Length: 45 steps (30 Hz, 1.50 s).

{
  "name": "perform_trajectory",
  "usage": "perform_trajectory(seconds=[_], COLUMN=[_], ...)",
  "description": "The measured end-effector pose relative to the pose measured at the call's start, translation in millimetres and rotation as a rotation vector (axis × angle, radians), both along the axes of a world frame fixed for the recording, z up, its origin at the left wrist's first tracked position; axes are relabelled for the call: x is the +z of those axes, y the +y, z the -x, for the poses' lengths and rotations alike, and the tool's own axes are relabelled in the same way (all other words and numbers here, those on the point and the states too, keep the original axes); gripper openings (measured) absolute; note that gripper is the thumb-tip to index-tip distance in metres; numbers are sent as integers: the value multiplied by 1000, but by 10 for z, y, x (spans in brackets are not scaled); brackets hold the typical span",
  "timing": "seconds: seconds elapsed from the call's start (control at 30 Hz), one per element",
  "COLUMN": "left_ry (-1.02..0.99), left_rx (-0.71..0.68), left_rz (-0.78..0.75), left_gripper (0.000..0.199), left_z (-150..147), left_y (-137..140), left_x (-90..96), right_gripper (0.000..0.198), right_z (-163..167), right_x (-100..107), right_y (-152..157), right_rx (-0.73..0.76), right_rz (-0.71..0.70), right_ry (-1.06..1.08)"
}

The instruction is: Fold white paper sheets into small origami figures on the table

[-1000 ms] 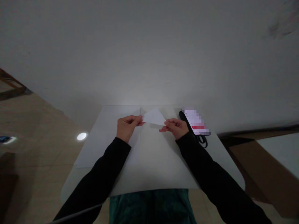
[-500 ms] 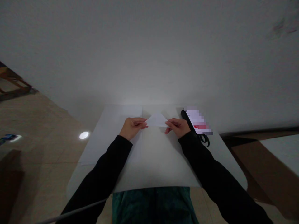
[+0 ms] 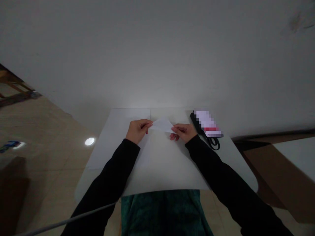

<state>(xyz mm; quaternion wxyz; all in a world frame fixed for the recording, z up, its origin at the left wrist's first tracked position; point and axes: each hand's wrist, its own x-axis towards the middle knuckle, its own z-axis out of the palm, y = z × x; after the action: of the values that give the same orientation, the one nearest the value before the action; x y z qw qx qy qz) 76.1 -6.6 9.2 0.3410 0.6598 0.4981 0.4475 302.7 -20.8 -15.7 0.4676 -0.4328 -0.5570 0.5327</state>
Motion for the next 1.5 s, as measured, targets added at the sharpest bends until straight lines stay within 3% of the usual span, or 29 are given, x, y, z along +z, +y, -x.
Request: perform_trajectory(seconds=[0.17, 0.27, 0.4, 0.47, 0.57, 0.63, 0.73, 0.83, 0.93, 1.03, 1.1, 1.23, 1.5], left_ry=[-204, -220, -219, -268, -353, -383, -408, -415, -348, -279, -247, -219, -233], left_rx=[-17, -19, 151, 174, -7, -173, -384, -448, -375, -338, -361, -452, -491], left_rz=[77, 72, -50, -80, -29, 13, 85, 140, 179, 249, 280, 278, 271], left_gripper=[29, 28, 27, 41, 79, 93, 89, 78, 74, 72, 72, 72, 64], left_z=[-14, -35, -66, -90, -158, -221, -298, -316, -297, -290, -300, -331, -330], left_y=[-3, -15, -50, -73, -121, -161, -204, -200, -171, -163, -174, -191, -208], left_x=[55, 72, 121, 144, 157, 153, 131, 85, 29, -7, -21, -62, -67], right_gripper=[36, 36, 35, 34, 28, 22, 18, 26, 38, 40, 40, 38, 23], right_z=[40, 56, 79, 107, 179, 236, 292, 289, 253, 232, 235, 252, 236], right_x=[9, -6, 2, 21, 56, 73, 75, 45, 12, 15, 37, 86, 119], right_y=[-37, -52, -52, -59, -99, -140, -190, -189, -148, -123, -133, -173, -200], right_rx=[-107, -131, -87, -32, 48, 99, 175, 240, 121, -187, -231, -126, -145], right_rz=[-18, 9, 80, 162, 288, 356, 438, 477, 328, -54, -237, -302, -366], right_ry=[114, 153, 255, 320, 415, 468, 498, 418, 206, -1, -90, -132, -229])
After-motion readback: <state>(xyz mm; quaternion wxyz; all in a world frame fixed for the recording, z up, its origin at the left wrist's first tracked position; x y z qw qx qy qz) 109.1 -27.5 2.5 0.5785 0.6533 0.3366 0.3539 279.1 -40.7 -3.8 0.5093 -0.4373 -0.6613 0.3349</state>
